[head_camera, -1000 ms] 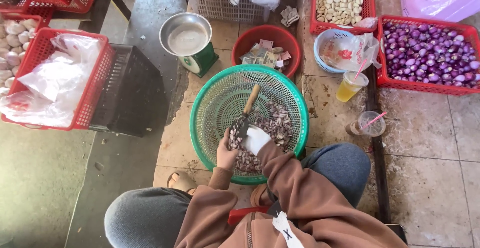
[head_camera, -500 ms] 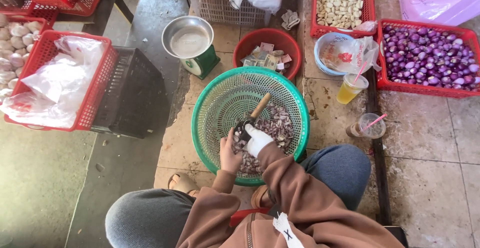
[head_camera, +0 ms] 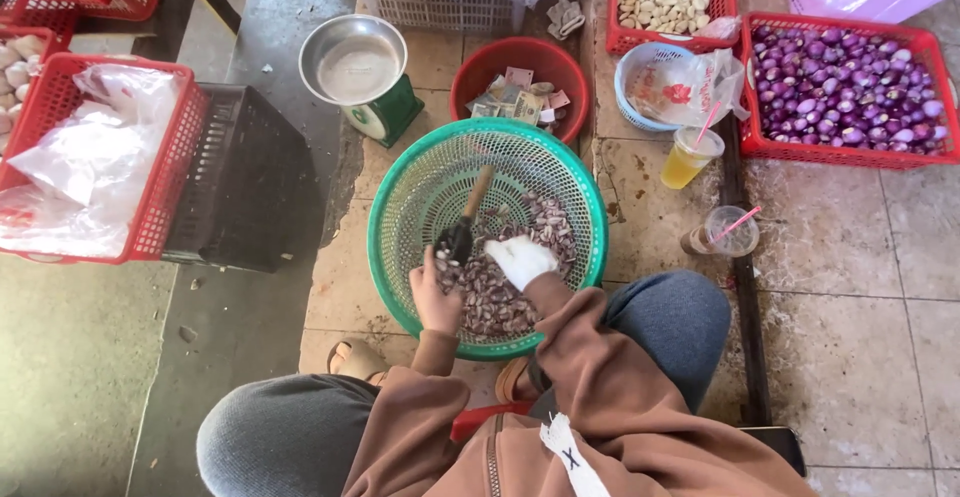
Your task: Peeling and slicing small red onions into a plastic basket using a knife
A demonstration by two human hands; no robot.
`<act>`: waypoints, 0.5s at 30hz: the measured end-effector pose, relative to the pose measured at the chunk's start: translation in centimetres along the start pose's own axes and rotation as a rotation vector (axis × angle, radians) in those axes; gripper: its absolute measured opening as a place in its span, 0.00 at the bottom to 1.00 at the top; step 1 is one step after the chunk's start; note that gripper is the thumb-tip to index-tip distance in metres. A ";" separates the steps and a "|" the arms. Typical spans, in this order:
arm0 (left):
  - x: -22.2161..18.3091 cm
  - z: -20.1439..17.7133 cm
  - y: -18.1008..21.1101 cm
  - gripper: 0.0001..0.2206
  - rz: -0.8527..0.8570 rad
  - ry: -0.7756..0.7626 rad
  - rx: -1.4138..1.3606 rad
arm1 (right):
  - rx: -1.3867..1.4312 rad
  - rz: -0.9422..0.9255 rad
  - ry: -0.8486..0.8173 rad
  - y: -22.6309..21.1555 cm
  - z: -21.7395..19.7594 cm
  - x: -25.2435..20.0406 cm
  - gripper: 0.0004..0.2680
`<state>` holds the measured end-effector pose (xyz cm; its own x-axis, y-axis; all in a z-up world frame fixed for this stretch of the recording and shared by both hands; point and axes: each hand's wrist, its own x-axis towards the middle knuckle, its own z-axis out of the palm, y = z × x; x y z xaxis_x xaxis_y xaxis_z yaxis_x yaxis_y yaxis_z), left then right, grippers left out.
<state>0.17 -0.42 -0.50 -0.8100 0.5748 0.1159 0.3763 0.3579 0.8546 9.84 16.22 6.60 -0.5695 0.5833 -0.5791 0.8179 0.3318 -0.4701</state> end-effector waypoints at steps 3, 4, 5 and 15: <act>0.3 -0.1 -0.8 0.45 -0.111 0.011 -0.040 | -0.426 -0.002 0.077 3.3 2.1 2.4 0.18; 0.4 0.1 -1.1 0.46 -0.155 0.014 -0.055 | -0.540 -0.008 0.068 5.1 5.0 4.0 0.16; 0.4 0.3 -1.5 0.46 -0.200 0.018 -0.068 | -0.653 -0.016 0.057 6.9 8.1 5.6 0.14; -1.0 1.0 0.5 0.43 -0.084 0.001 -0.133 | -0.013 0.061 0.093 5.6 5.5 4.6 0.16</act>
<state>1.61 -0.05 -0.76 -0.8363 0.5467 0.0419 0.2447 0.3038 0.9208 11.34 16.73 -2.37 -0.5093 0.6690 -0.5414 0.8519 0.3029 -0.4272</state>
